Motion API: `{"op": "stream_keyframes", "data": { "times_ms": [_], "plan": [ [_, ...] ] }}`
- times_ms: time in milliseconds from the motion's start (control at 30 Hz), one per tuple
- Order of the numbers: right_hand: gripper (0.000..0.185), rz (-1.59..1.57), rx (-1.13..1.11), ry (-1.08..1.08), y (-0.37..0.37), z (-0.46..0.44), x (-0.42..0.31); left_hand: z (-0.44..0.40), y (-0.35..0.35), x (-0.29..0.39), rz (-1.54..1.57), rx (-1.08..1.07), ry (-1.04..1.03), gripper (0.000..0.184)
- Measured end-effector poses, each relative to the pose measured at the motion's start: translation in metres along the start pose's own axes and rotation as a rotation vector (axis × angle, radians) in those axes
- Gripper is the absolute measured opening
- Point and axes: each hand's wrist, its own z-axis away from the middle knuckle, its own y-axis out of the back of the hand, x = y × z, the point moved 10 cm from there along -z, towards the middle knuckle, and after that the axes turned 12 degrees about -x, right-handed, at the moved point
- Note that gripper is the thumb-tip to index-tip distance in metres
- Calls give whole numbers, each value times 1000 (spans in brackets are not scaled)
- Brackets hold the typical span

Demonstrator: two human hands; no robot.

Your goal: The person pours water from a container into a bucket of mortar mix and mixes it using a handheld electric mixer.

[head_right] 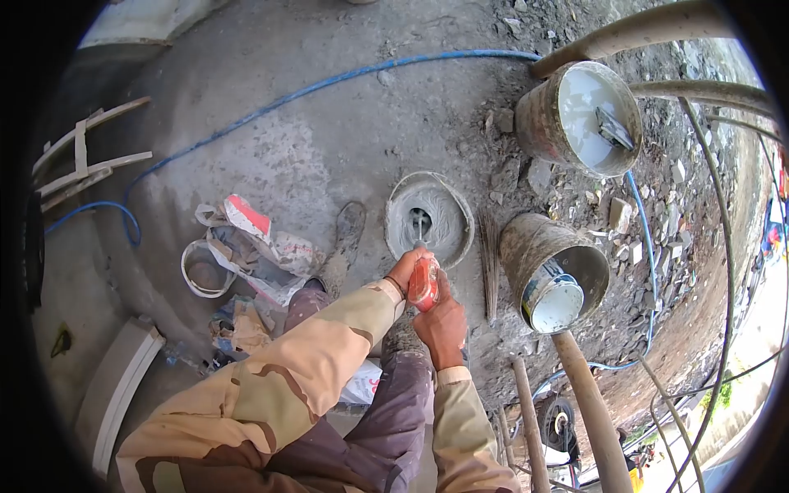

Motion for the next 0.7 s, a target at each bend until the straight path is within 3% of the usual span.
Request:
{"op": "stream_keyframes", "data": {
  "times_ms": [67,400,700],
  "plan": [
    [72,27,-26,-100,5,0,8,1,-11,-4,-14,15,13,29],
    [69,76,-73,-126,-2,16,20,11,8,-40,-21,65,48,32],
    [74,8,-20,-26,-3,2,-3,11,9,0,-72,73,31,37]
  ]
}}
